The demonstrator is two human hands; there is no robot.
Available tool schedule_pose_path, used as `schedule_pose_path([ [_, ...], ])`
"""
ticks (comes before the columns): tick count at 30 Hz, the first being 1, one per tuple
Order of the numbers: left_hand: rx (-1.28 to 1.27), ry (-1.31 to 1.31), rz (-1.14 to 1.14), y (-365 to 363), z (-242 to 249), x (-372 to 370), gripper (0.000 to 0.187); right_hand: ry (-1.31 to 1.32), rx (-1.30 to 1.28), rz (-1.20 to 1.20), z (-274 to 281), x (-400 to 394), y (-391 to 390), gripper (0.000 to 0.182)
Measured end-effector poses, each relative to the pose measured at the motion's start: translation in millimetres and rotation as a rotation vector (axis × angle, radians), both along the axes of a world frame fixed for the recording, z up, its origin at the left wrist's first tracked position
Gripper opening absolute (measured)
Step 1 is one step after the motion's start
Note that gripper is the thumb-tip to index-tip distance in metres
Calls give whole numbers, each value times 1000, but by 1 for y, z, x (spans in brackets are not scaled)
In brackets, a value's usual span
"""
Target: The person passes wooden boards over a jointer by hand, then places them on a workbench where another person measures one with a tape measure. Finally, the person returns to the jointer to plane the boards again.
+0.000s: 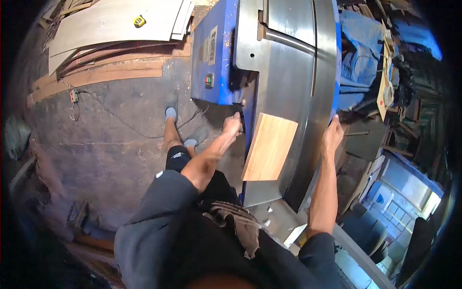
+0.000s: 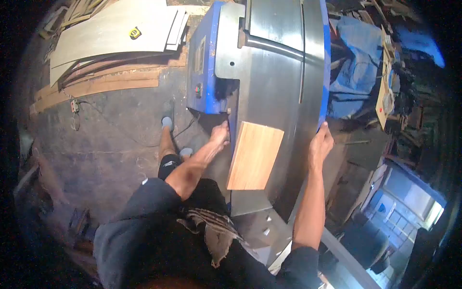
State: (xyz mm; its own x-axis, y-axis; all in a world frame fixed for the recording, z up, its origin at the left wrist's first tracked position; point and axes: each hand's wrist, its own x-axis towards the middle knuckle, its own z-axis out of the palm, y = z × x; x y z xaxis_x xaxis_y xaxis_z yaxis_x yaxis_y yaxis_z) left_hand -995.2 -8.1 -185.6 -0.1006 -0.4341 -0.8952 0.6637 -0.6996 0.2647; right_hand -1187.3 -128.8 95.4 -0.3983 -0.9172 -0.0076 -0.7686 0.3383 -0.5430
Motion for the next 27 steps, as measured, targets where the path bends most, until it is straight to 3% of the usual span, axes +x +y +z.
schedule_pose_path([
  [2, 59, -62, -22, 28, -7, -24, 43, 26, 15, -21, 0, -9, 19, 54],
  [4, -37, -365, -10, 25, -31, -38, 44, -22, 27, 19, 1, -5, 8, 54],
  [5, -37, -351, -49, 25, -44, -40, 44, -33, 14, 46, -4, -3, -2, 54],
  [7, 20, -72, -44, 13, 4, 1, 45, -69, 27, -15, -5, -10, 5, 54],
  [9, -18, 206, -249, -2, -14, 36, 41, -66, 20, -7, 0, -3, 6, 54],
  [12, -124, 275, -328, -33, -34, 40, 36, -148, 84, -83, 3, 4, 6, 56],
  [14, -323, 359, -568, -44, -86, 15, 23, -120, 42, -69, -1, 3, 6, 56],
  [15, -289, 251, -700, -50, -91, 15, 16, -95, 14, -55, -2, 1, 6, 57],
  [17, -290, 330, -657, -48, -94, 13, 16, -48, 27, -61, -1, -5, 4, 57],
  [19, -337, 147, -684, -48, -48, 30, 19, -83, 81, -60, -3, -7, 4, 57],
  [20, -321, 51, -631, -44, -67, 15, 19, -86, 83, -69, -3, -5, 9, 57],
  [23, -357, -38, -555, -40, -60, 12, 19, 40, 66, -44, 1, -4, 3, 57],
  [24, -342, -23, -501, -36, -51, 11, 28, 37, 62, -70, 0, -4, 3, 56],
  [25, -300, -101, -478, -37, 1, 30, 31, 32, 61, -97, -2, -2, 3, 56],
  [27, -218, -226, -255, -16, -53, -6, 30, 22, 86, -105, -2, -3, 3, 55],
])
